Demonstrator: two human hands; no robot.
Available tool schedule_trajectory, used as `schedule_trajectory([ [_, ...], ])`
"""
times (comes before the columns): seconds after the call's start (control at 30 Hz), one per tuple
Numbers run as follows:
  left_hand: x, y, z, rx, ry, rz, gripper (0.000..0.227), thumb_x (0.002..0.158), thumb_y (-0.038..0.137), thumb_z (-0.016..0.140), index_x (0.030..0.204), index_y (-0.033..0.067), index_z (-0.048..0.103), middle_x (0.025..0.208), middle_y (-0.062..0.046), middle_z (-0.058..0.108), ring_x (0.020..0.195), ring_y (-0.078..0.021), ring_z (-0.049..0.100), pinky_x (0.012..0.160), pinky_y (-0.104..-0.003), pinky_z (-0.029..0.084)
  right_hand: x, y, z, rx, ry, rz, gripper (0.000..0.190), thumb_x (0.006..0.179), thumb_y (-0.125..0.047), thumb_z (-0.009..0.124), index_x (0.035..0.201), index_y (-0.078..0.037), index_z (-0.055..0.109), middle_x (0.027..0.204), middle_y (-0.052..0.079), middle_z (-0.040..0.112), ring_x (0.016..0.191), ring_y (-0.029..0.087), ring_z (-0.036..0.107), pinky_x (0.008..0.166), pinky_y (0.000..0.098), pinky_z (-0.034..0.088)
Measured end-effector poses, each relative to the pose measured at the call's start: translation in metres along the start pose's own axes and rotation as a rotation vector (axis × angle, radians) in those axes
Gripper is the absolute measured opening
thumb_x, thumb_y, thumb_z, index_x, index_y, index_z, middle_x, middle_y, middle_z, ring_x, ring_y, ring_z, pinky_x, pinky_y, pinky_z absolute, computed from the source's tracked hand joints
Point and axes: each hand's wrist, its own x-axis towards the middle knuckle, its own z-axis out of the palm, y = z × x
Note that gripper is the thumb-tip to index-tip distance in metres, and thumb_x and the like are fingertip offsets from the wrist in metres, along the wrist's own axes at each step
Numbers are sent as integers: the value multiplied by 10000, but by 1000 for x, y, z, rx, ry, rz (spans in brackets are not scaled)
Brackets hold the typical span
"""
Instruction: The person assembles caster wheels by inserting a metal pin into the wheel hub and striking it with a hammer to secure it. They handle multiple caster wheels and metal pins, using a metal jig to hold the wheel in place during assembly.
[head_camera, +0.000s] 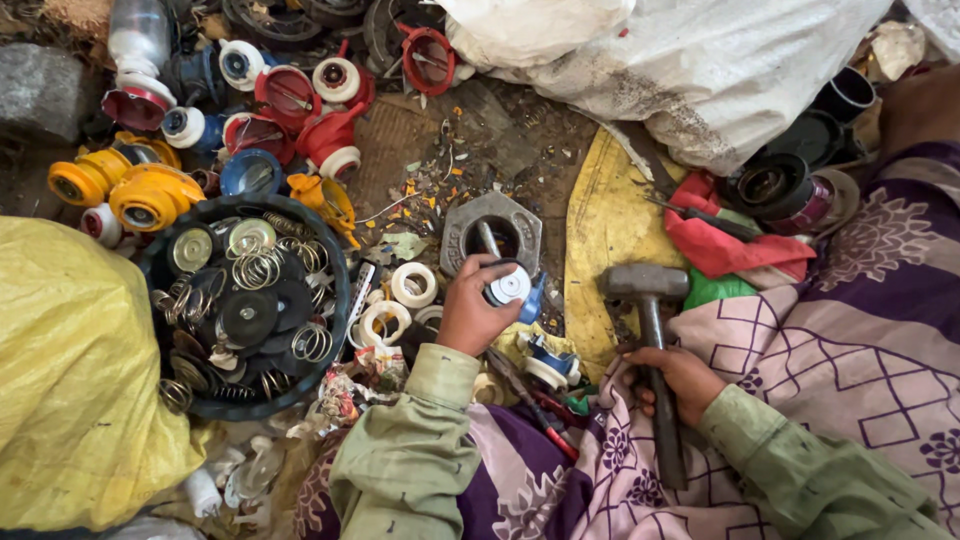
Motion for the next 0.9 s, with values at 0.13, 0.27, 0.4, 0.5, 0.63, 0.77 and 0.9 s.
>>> schedule_trajectory([
  [0.13, -1, 6, 1, 46, 15, 98, 547, 627, 158, 907, 1122, -16, 750, 1199, -176, 642, 1103, -340, 652, 958, -393, 517, 4, 2, -3, -21, 5, -25, 307, 917, -178, 597, 1186, -30, 622, 721, 110, 621, 463, 195, 502, 413, 374, 433],
  [0.27, 1, 12, -1, 60, 55, 14, 500, 633, 201, 913, 1069, 4, 769, 1090, -140, 699, 996, -292, 711, 888, -362, 556, 6, 5, -2, -134, 91, -147, 352, 913, -182, 636, 1216, -12, 581, 749, 141, 639, 512, 241, 564, 452, 411, 475],
  [0.4, 0, 29, -3, -21, 75, 9, 329, 763, 285, 890, 925, 17, 786, 879, -110, 730, 796, -253, 742, 739, -347, 569, -16, -3, 7, -1278, 509, -920, 896, 842, -410, 803, 1442, 116, 396, 833, 249, 677, 713, 353, 729, 623, 418, 553],
  [0.5, -1, 46, -2, -73, -6, -180, 329, 924, 320, 781, 871, -4, 752, 725, -138, 678, 633, -266, 662, 628, -367, 507, -44, -13, 19, -1178, 417, -857, 711, 888, -425, 735, 1417, -29, 472, 912, 178, 725, 789, 290, 730, 683, 394, 591],
  [0.63, -11, 72, 5, -112, -84, 17, 304, 946, 294, 752, 886, -4, 734, 774, -138, 687, 667, -247, 669, 629, -367, 505, -74, -24, 34, -791, 155, -671, 559, 948, -406, 620, 1437, -165, 495, 1061, 119, 749, 898, 257, 727, 749, 395, 613],
  [0.77, -21, 90, 19, -166, -211, 189, 263, 981, 269, 717, 988, 6, 735, 892, -138, 715, 788, -275, 706, 713, -372, 550, -72, -28, 49, 49, -426, -333, 615, 989, -345, 524, 1541, -138, 350, 1288, 123, 638, 1073, 304, 692, 851, 487, 585],
  [0.9, -30, 91, 33, -213, -280, 177, 250, 986, 251, 704, 1023, 5, 734, 939, -142, 728, 833, -291, 733, 742, -374, 575, -65, -19, 50, 196, -515, -229, 705, 933, -284, 573, 1561, -215, 259, 1342, 84, 572, 1178, 292, 665, 926, 517, 572],
])
